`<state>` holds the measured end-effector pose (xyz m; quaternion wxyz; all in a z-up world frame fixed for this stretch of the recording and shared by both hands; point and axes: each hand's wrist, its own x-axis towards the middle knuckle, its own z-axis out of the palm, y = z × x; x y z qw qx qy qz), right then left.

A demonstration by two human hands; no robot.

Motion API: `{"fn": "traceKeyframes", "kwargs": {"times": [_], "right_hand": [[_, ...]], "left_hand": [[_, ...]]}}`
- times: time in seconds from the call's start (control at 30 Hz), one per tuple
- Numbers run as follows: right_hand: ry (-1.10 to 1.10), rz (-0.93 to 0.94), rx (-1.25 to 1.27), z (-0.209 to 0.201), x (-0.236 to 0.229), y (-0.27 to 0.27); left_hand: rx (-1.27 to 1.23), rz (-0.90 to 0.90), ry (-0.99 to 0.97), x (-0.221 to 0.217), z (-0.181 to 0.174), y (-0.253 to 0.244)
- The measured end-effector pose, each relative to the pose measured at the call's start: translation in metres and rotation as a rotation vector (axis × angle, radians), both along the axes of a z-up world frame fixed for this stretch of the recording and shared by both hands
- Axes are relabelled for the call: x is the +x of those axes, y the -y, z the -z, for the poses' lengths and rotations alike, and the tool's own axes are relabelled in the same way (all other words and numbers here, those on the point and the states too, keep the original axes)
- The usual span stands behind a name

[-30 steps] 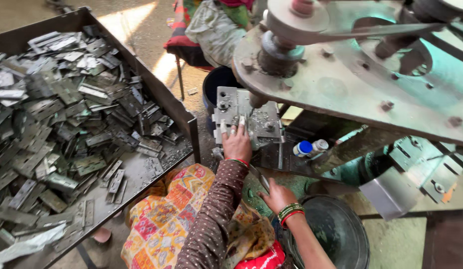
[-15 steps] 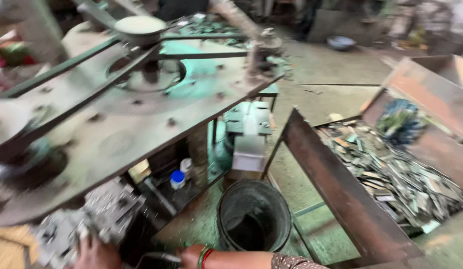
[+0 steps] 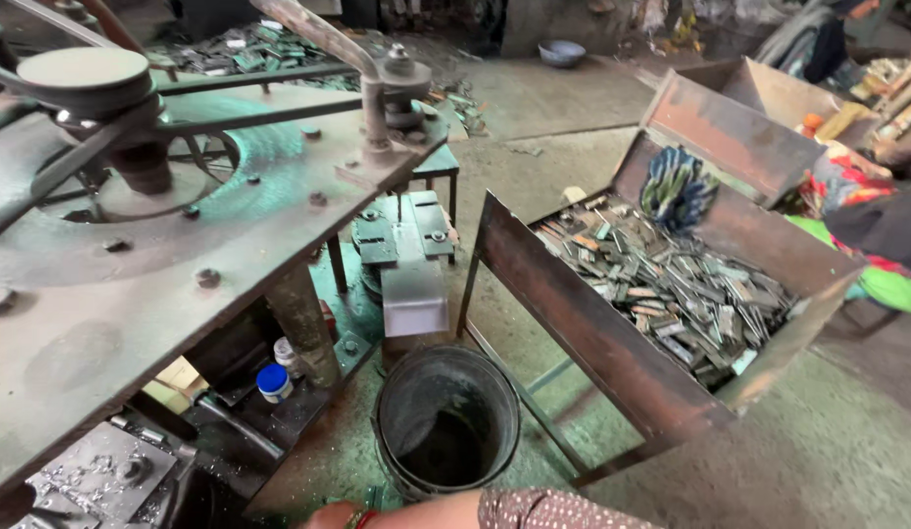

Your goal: The person sits on the floor and repeatedly picks up small metal parts from a bin, places them on a grinding machine, and operates the lever to grind the parts. The person then returns the processed parts to the bin.

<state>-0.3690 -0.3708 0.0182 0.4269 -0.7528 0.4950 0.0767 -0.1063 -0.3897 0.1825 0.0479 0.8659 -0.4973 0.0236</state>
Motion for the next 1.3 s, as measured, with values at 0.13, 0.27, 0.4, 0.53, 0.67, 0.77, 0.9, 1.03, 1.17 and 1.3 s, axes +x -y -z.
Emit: {"fn": "traceKeyframes", "kwargs": {"times": [0.13, 0.27, 0.4, 0.53, 0.67, 0.77, 0.9, 1.03, 1.17, 1.3], "right_hand": [[0.006, 0.013, -0.016, -0.013, 0.017, -0.003], [-0.024, -0.216, -0.237, -0.062, 0.031, -0.003], [-0.06, -0.291, -0.296, -0.101, 0.032, -0.006], [-0.043, -0.259, -0.288, -0.084, 0.013, -0.025], [0.012, -0.208, -0.351, -0.049, 0.004, -0.019], [-0.065, -0.137, -0.153, -0.035, 0.004, -0.015], [-0.03, -0.357, -0.346, -0.065, 0.014, 0.007], [-0.165, -0.401, -0.32, -0.113, 0.022, 0.014], [-0.188, -0.43, -0.337, -0.138, 0.03, 0.005], [-0.187, -0.411, -0.347, -0.131, 0.026, 0.01]], "left_hand": [[0.006, -0.028, 0.003, 0.014, 0.001, 0.002], [-0.006, -0.072, -0.008, 0.03, 0.005, -0.004], [-0.052, -0.062, 0.023, 0.036, 0.014, -0.01], [-0.148, -0.051, 0.145, 0.037, 0.033, -0.036], [-0.272, -0.046, 0.189, 0.032, 0.043, -0.051], [-0.212, -0.063, 0.086, 0.03, 0.053, -0.047], [-0.204, -0.111, -0.041, 0.027, 0.049, -0.041], [-0.528, -0.068, 0.116, 0.008, 0.034, -0.042], [-0.329, -0.106, 0.076, 0.004, 0.01, -0.052], [-0.277, -0.117, 0.049, 0.001, -0.005, -0.046]]}}
